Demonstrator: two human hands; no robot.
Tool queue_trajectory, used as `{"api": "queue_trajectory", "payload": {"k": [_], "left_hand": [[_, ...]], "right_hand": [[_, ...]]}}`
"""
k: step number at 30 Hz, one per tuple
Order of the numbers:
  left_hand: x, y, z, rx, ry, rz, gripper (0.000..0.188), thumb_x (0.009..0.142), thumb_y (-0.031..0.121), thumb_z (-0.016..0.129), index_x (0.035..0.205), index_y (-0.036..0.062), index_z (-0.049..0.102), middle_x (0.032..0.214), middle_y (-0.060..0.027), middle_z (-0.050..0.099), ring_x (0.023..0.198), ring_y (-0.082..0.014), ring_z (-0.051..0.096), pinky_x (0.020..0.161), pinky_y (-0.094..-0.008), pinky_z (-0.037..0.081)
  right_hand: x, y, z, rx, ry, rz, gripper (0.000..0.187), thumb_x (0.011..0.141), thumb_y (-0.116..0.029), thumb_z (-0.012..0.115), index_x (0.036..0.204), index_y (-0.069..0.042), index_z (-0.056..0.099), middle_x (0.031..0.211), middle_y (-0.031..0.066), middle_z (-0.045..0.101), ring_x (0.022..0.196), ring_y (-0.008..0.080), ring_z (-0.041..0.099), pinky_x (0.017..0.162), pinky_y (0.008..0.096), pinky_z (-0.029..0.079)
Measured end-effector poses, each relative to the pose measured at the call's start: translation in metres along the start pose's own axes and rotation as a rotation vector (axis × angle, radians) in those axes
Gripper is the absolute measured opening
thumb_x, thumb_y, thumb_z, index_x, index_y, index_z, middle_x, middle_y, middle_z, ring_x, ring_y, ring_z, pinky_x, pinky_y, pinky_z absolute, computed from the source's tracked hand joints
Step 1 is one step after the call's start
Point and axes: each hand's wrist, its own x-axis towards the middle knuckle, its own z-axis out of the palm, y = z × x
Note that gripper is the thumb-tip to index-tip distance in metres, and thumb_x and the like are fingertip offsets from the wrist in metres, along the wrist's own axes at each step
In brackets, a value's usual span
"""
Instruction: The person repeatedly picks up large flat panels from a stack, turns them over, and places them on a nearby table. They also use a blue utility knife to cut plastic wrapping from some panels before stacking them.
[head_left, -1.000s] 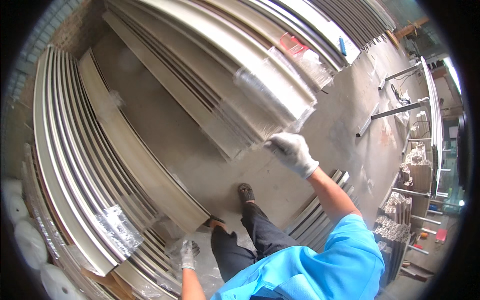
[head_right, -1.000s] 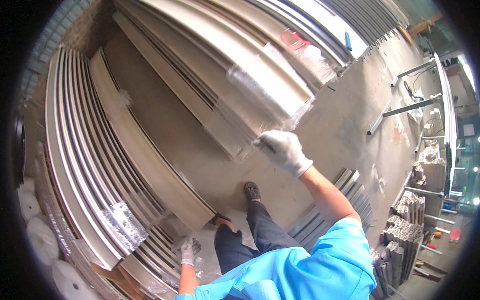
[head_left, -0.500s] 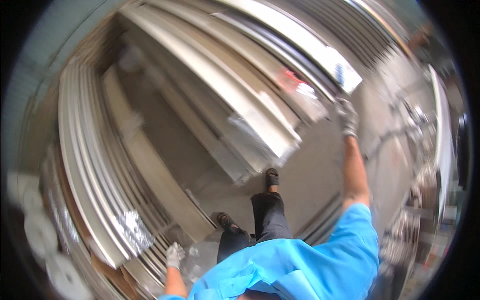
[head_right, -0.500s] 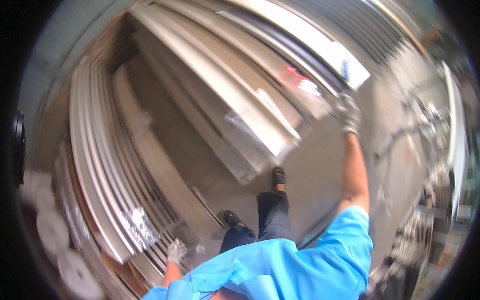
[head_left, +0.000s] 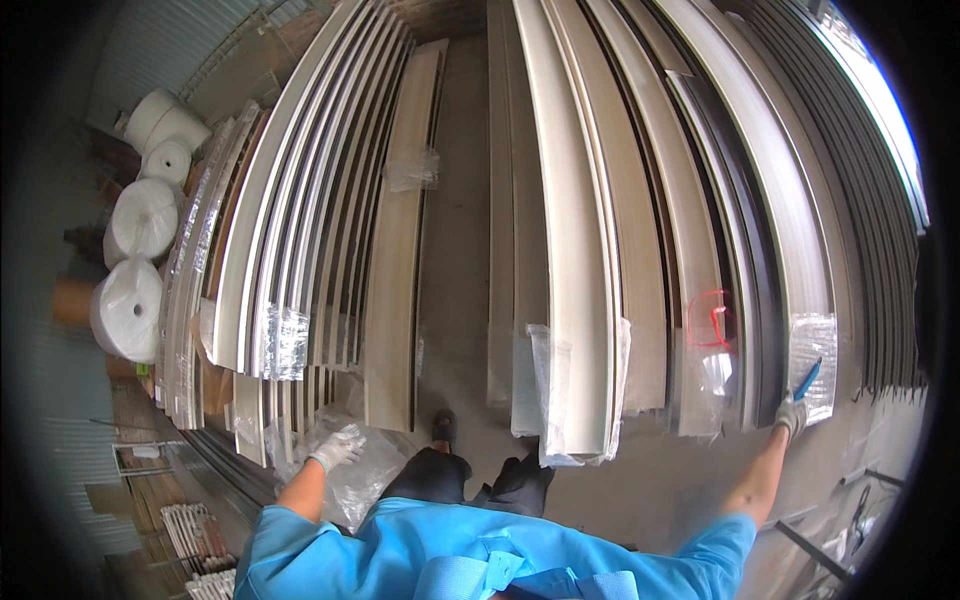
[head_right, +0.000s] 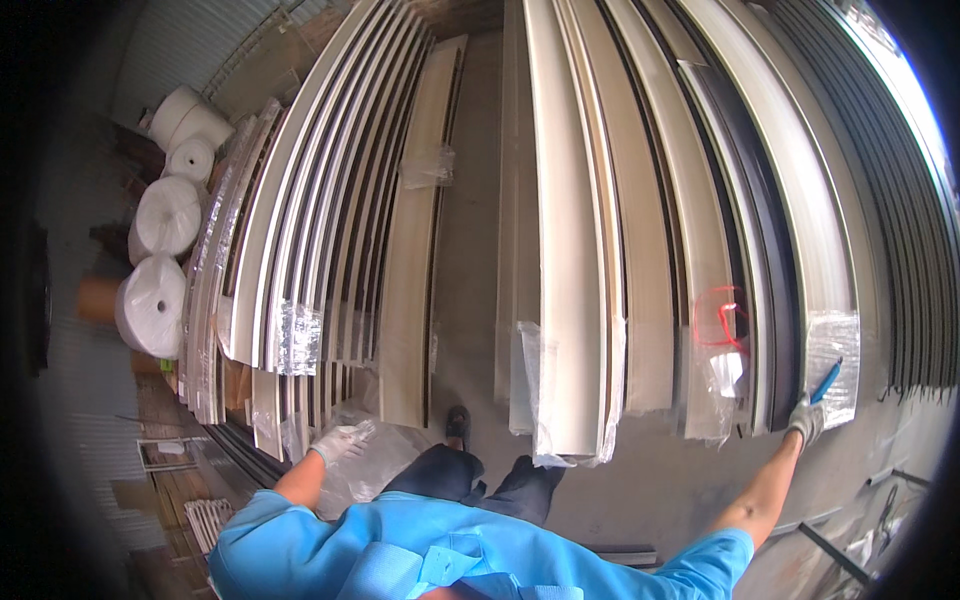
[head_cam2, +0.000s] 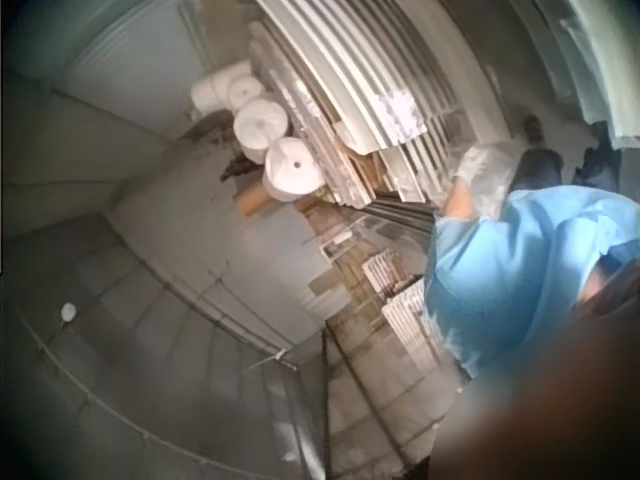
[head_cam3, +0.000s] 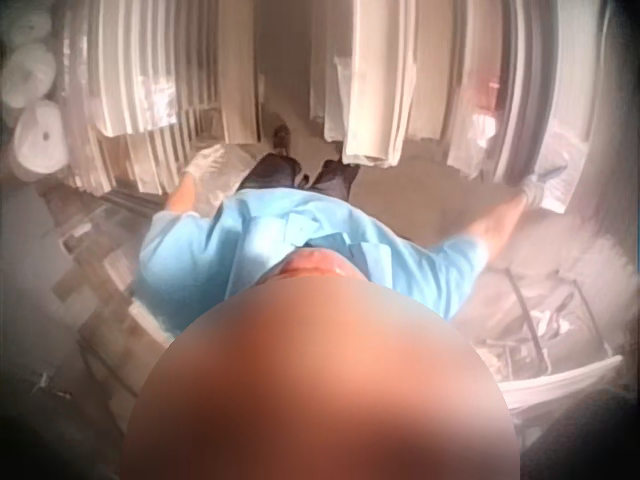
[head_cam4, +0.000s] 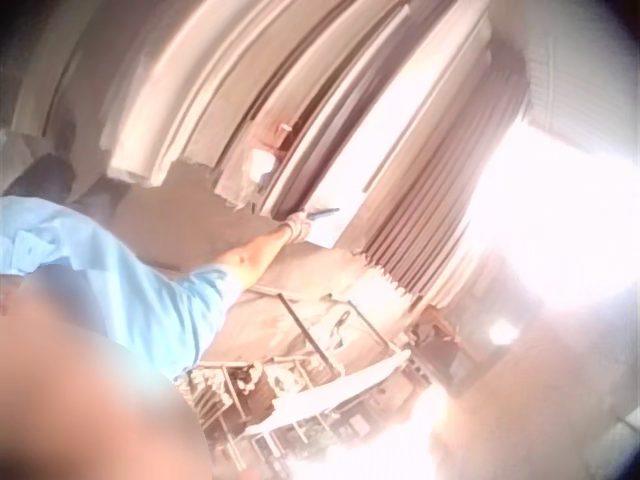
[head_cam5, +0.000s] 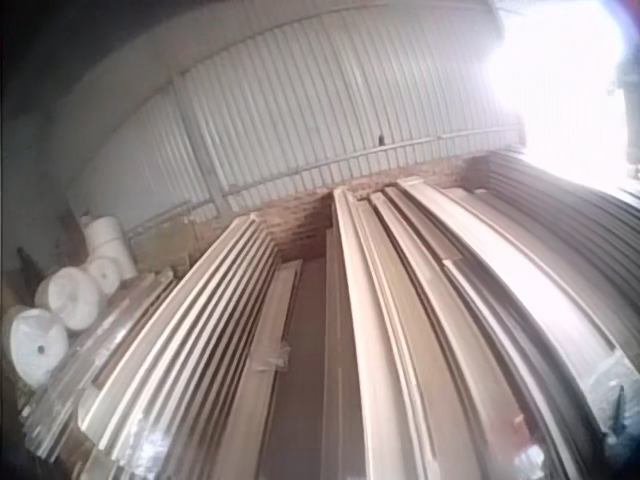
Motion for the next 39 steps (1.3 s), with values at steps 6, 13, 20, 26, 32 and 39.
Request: {"api": "queue_trajectory", "payload": {"k": [6,13,20,26,32,39], "left_hand": [[0.033,0.005,-0.034,-0.199,-0.087,-0.090,0.034,0.091,0.038,0.068,0.105,0.0075,0.064,0.089,-0.0055,0.067,0.074,-0.0176,0.063,0.067,-0.0325,0.051],[0.124,0.058,-0.087,0.139,-0.096,0.127,0.037,0.091,0.041,0.067,0.105,0.0071,0.064,0.089,-0.0052,0.067,0.071,-0.0153,0.062,0.066,-0.0328,0.051],[0.188,0.123,-0.184,-0.328,0.002,0.150,0.032,0.092,0.037,0.067,0.107,0.0099,0.064,0.090,-0.0046,0.067,0.072,-0.0154,0.063,0.066,-0.0324,0.051],[0.207,0.197,-0.237,-0.345,-0.260,0.182,0.024,0.092,0.034,0.067,0.101,0.0119,0.063,0.081,0.0006,0.064,0.065,-0.0091,0.058,0.055,-0.0200,0.044],[0.236,0.362,-0.221,-0.030,-0.242,0.378,0.030,0.092,0.038,0.067,0.100,0.0096,0.063,0.085,0.0000,0.064,0.069,-0.0079,0.058,0.061,-0.0236,0.047],[0.308,0.551,-0.230,-0.216,-0.163,0.401,0.028,0.092,0.037,0.066,0.101,0.0109,0.064,0.084,0.0013,0.064,0.070,-0.0095,0.059,0.062,-0.0250,0.047]], "right_hand": [[0.008,0.003,-0.006,0.671,0.035,0.267,0.040,0.097,-0.036,0.049,0.106,0.000,0.063,0.085,0.0124,0.068,0.075,0.0278,0.065,0.063,0.0396,0.051],[-0.158,-0.068,-0.121,1.597,-0.065,-0.025,0.028,0.102,-0.028,0.047,0.109,-0.005,0.063,0.089,0.0027,0.063,0.075,0.0149,0.061,0.061,0.0267,0.050],[-0.343,-0.267,-0.123,1.392,-0.248,-0.530,0.036,0.097,-0.019,0.058,0.128,-0.003,0.052,0.100,0.0078,0.061,0.086,0.0162,0.059,0.070,0.0259,0.052],[-0.443,-0.412,-0.128,2.003,-0.800,0.023,0.032,0.098,-0.019,0.058,0.127,-0.005,0.052,0.095,0.0087,0.060,0.078,0.0163,0.057,0.062,0.0264,0.050],[-0.462,-0.480,-0.113,2.004,-0.812,0.182,0.019,0.100,-0.021,0.054,0.114,-0.007,0.056,0.091,0.0090,0.065,0.062,0.0136,0.057,0.048,0.0220,0.048],[-0.400,-0.673,-0.105,1.836,-0.924,0.015,0.031,0.096,-0.013,0.058,0.125,-0.006,0.053,0.094,0.0079,0.065,0.075,0.0122,0.061,0.062,0.0226,0.051]]}}
